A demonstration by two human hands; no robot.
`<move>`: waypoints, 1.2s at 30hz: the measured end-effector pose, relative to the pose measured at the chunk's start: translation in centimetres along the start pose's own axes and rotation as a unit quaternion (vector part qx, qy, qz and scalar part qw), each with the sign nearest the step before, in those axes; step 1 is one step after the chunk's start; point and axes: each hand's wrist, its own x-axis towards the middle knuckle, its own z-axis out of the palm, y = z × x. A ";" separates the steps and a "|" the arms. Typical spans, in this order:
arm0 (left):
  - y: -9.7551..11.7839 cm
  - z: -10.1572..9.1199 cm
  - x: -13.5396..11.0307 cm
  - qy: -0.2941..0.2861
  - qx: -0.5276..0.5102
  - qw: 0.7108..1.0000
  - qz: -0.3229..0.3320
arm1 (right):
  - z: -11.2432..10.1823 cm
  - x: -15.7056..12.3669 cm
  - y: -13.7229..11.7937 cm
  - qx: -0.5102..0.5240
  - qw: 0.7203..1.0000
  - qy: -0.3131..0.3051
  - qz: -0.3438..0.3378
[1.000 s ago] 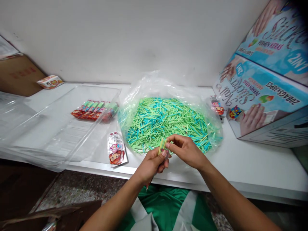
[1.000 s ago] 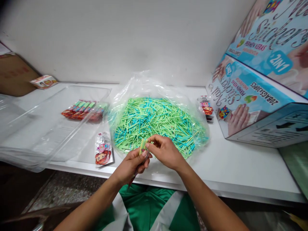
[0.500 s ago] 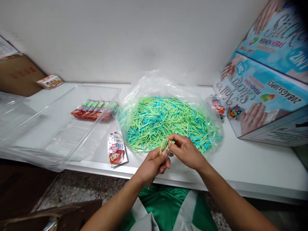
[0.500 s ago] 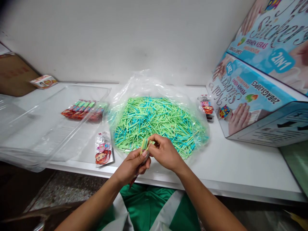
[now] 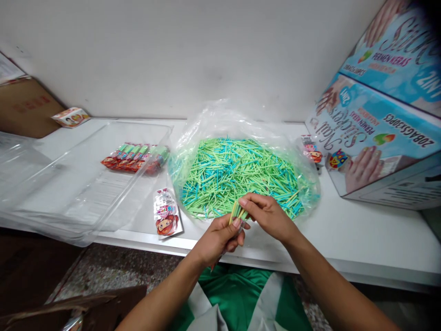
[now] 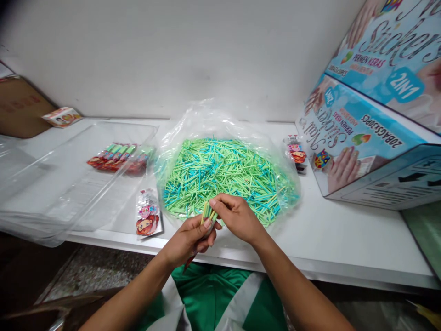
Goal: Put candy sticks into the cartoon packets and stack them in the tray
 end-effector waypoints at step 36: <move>0.1 0.2 -0.1 -0.012 0.000 1.000 -0.003 | 0.3 -0.7 -0.7 0.015 1.000 -0.012 -0.009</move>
